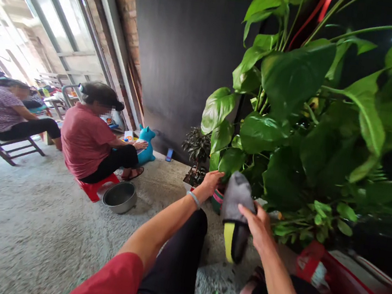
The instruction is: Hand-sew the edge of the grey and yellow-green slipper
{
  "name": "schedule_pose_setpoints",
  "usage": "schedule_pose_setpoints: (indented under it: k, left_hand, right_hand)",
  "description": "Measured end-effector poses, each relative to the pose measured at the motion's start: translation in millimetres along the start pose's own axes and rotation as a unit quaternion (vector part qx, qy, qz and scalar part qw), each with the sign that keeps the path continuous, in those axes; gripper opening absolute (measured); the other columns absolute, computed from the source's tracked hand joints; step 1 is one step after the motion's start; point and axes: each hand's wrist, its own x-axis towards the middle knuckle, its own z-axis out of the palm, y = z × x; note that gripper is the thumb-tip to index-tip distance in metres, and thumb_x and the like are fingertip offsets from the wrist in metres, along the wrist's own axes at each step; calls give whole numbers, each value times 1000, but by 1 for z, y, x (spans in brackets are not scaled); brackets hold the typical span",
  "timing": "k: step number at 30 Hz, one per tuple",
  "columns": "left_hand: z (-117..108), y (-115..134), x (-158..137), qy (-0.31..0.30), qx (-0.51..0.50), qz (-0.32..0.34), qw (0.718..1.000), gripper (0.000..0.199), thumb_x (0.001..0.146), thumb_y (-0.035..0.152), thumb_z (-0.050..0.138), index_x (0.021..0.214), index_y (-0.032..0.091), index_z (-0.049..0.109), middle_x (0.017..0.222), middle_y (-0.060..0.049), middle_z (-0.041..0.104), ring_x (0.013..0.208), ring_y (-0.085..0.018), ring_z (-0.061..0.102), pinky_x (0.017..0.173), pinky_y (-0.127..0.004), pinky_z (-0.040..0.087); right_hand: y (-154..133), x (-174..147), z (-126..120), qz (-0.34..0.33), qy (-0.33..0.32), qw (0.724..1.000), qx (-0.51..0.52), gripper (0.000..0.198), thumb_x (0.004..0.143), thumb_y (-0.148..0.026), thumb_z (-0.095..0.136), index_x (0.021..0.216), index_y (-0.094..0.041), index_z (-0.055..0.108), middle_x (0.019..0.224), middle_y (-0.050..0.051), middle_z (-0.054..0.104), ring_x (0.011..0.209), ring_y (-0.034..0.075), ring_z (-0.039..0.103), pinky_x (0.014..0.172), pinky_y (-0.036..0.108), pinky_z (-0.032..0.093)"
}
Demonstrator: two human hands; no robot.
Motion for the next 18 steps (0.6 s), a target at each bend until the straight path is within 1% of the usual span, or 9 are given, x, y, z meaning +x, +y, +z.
schedule_pose_setpoints:
  k: [3,5,7,9,10,12,15,17,18]
  left_hand:
    - [-10,-5,-2,22,19,-11,1000,28,73,20,80,75,18,52,55,6,49,52,-10,52,65,-29,55]
    - [-11,-9,-2,24,24,-13,999,26,75,22,79,75,18,54,54,6,49,53,-10,52,65,-29,56]
    - [-6,-17,-4,4,25,-18,1000,23,76,23,77,74,18,55,55,4,52,55,-11,55,65,-28,55]
    - [-1,-25,-8,-48,27,-18,998,20,77,23,74,71,17,56,58,1,57,58,-13,57,64,-28,53]
    - [1,-29,-9,-79,32,-17,996,19,77,23,73,70,17,56,60,0,59,59,-14,58,63,-28,53]
    - [-1,-35,-11,-114,48,-14,992,16,76,22,73,71,16,59,64,-1,62,60,-14,59,63,-28,52]
    - [-13,-40,-8,-53,92,-4,994,13,71,15,75,76,15,64,69,-2,65,63,-14,60,68,-29,53]
    - [-20,-44,-2,-23,143,23,989,12,67,10,75,75,15,67,71,-3,66,69,-15,63,76,-31,55]
    - [-20,-46,2,-29,171,42,984,13,65,8,75,74,15,68,74,-4,68,75,-16,65,81,-31,55]
  right_hand:
    - [26,-34,-20,31,-9,999,3,46,53,-49,76,90,-22,74,87,8,78,84,31,72,78,41,56]
    - [24,-44,-29,25,-7,1000,11,51,57,-51,77,98,-22,75,94,7,79,90,30,72,83,40,55]
    - [10,-37,-28,-31,11,999,14,57,62,-54,77,109,-21,74,102,8,78,97,29,71,89,40,53]
    - [-1,-19,-20,-90,36,995,15,63,64,-55,77,117,-21,72,107,8,77,101,29,69,93,40,52]
    - [-3,-9,-15,-98,51,994,22,65,62,-54,77,118,-21,72,107,8,77,102,29,69,93,41,51]
    - [4,6,-8,-63,85,994,39,67,55,-53,78,112,-18,73,99,8,77,95,30,69,87,42,53]
    - [28,10,-14,-3,134,989,55,60,52,-53,75,99,-17,72,86,9,75,82,29,69,77,41,55]
    - [36,8,-24,2,154,986,60,60,54,-55,75,100,-18,71,86,8,75,81,28,68,77,41,55]
    - [36,9,-29,-1,161,985,63,62,55,-56,75,104,-18,71,89,7,75,83,28,68,79,41,54]
